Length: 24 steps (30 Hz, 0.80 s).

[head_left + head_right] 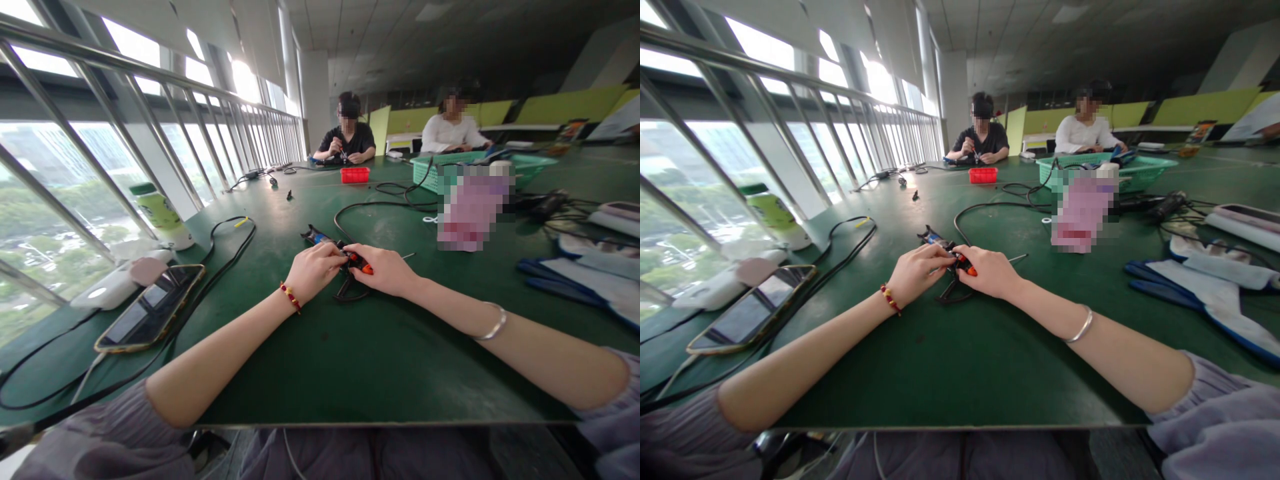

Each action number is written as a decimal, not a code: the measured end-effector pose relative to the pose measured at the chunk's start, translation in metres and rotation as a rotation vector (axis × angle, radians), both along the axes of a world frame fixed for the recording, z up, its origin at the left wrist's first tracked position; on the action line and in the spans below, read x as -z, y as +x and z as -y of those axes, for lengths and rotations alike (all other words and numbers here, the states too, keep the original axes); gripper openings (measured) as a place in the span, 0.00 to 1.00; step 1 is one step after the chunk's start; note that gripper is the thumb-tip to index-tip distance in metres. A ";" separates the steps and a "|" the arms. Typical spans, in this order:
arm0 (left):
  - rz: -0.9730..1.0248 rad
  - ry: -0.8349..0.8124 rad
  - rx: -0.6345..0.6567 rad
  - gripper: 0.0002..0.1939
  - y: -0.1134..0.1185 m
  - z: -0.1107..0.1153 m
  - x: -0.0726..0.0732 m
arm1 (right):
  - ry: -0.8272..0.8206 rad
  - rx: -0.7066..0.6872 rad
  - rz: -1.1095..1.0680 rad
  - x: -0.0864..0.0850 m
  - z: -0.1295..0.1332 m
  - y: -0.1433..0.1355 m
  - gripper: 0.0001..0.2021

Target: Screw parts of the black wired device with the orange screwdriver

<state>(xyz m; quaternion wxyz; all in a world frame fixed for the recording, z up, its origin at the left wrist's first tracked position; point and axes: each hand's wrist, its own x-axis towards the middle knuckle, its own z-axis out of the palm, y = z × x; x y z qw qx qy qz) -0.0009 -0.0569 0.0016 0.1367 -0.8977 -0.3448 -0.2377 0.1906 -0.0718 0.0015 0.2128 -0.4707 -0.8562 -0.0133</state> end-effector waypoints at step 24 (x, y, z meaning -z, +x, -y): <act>0.051 -0.142 -0.052 0.22 -0.013 -0.021 0.005 | 0.688 -0.092 -0.403 -0.044 0.033 0.020 0.14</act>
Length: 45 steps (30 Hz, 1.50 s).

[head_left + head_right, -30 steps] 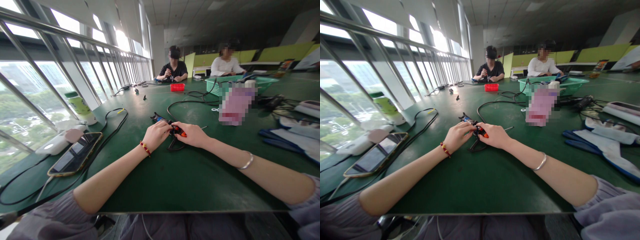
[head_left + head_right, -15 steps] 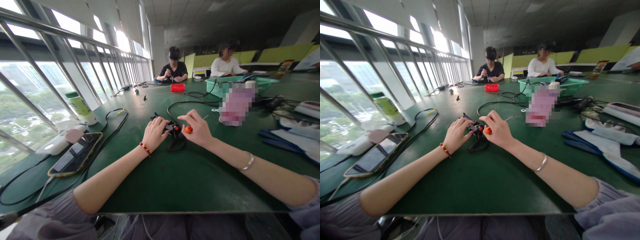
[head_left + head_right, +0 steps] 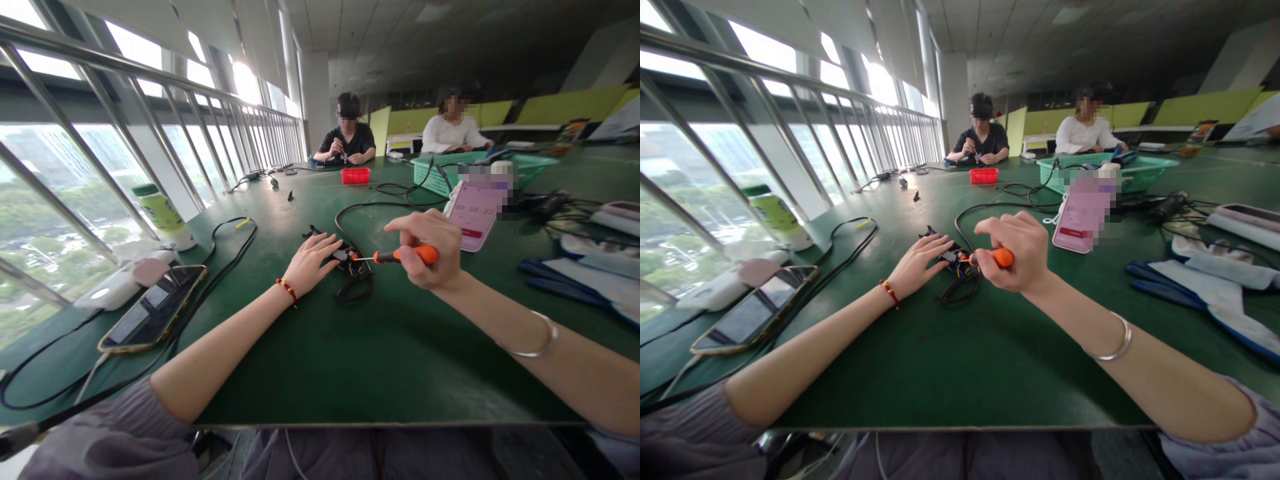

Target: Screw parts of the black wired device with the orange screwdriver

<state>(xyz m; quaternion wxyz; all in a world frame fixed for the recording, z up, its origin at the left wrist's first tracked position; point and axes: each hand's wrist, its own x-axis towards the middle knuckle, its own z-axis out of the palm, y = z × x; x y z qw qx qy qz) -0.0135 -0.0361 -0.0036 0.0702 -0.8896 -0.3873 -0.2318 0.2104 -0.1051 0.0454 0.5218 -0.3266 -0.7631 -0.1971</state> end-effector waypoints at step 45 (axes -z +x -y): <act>-0.098 0.147 -0.188 0.19 0.020 0.007 -0.001 | -0.820 0.216 0.325 -0.076 -0.015 -0.011 0.16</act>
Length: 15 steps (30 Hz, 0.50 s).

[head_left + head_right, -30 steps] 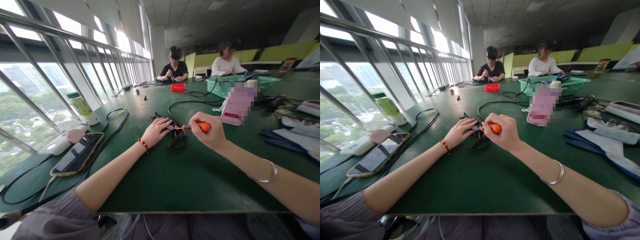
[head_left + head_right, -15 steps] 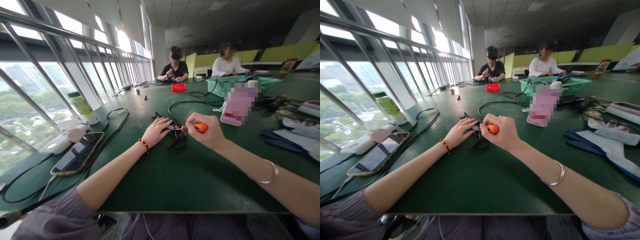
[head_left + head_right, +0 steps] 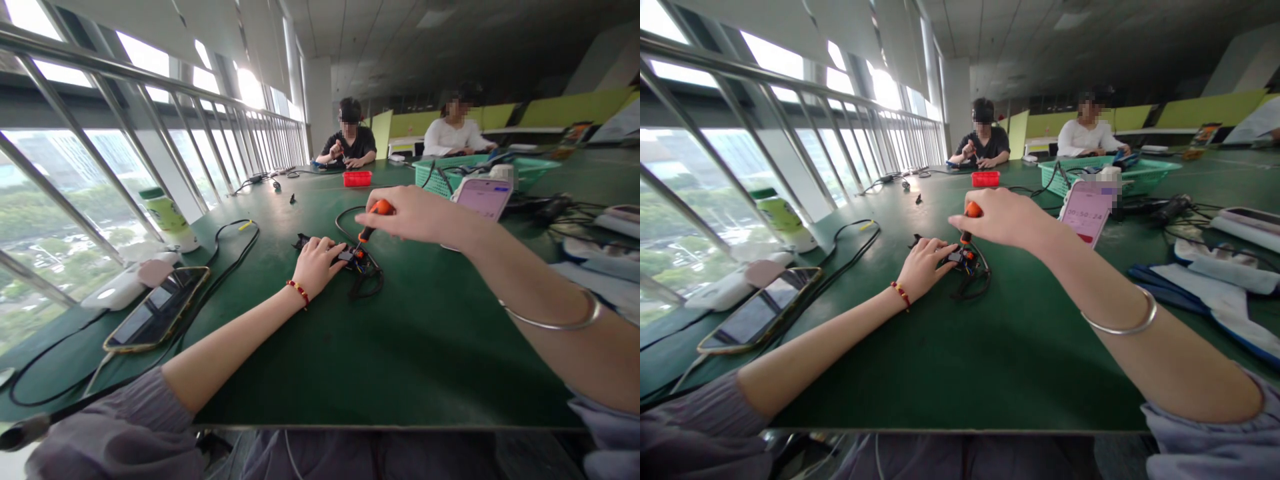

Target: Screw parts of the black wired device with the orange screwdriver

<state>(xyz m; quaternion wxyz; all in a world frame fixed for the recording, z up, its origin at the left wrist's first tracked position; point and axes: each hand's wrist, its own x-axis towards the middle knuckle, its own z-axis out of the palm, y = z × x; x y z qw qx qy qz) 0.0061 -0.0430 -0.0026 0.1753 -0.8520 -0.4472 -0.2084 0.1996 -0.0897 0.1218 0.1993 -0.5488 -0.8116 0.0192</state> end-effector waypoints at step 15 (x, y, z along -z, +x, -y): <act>-0.056 0.025 0.018 0.17 0.008 -0.003 0.000 | -0.216 -0.316 0.184 -0.040 -0.022 0.022 0.15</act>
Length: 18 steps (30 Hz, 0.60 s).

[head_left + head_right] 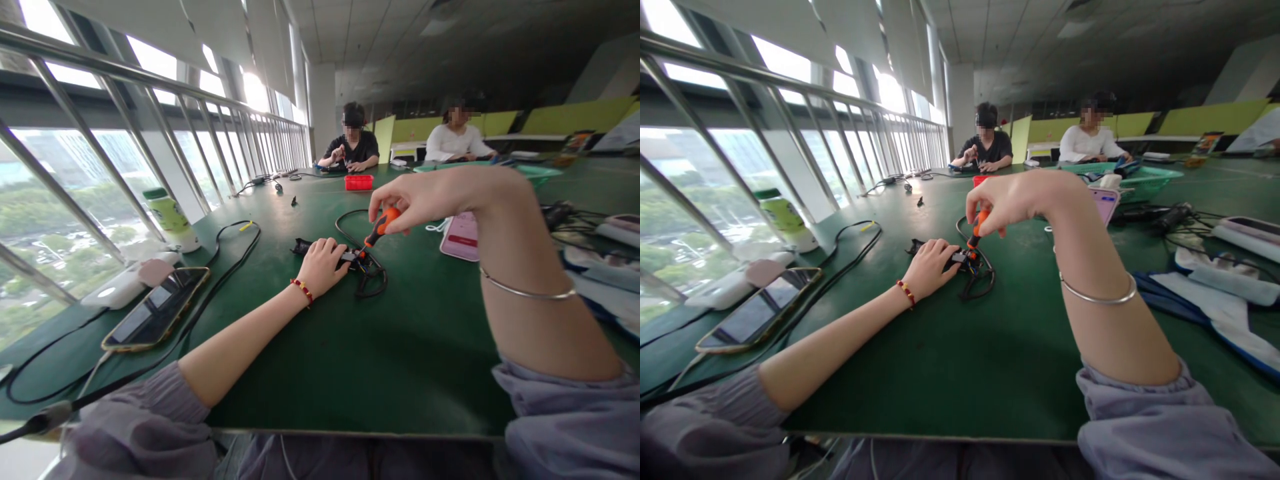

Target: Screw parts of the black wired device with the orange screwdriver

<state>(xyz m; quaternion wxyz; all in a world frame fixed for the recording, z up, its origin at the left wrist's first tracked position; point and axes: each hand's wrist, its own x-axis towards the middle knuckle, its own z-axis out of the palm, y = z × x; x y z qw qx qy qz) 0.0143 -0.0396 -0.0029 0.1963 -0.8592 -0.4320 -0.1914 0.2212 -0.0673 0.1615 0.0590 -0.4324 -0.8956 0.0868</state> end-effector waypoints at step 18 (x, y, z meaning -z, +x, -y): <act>0.004 -0.024 0.021 0.19 -0.001 0.000 0.001 | 0.057 0.104 -0.139 0.009 0.004 -0.001 0.12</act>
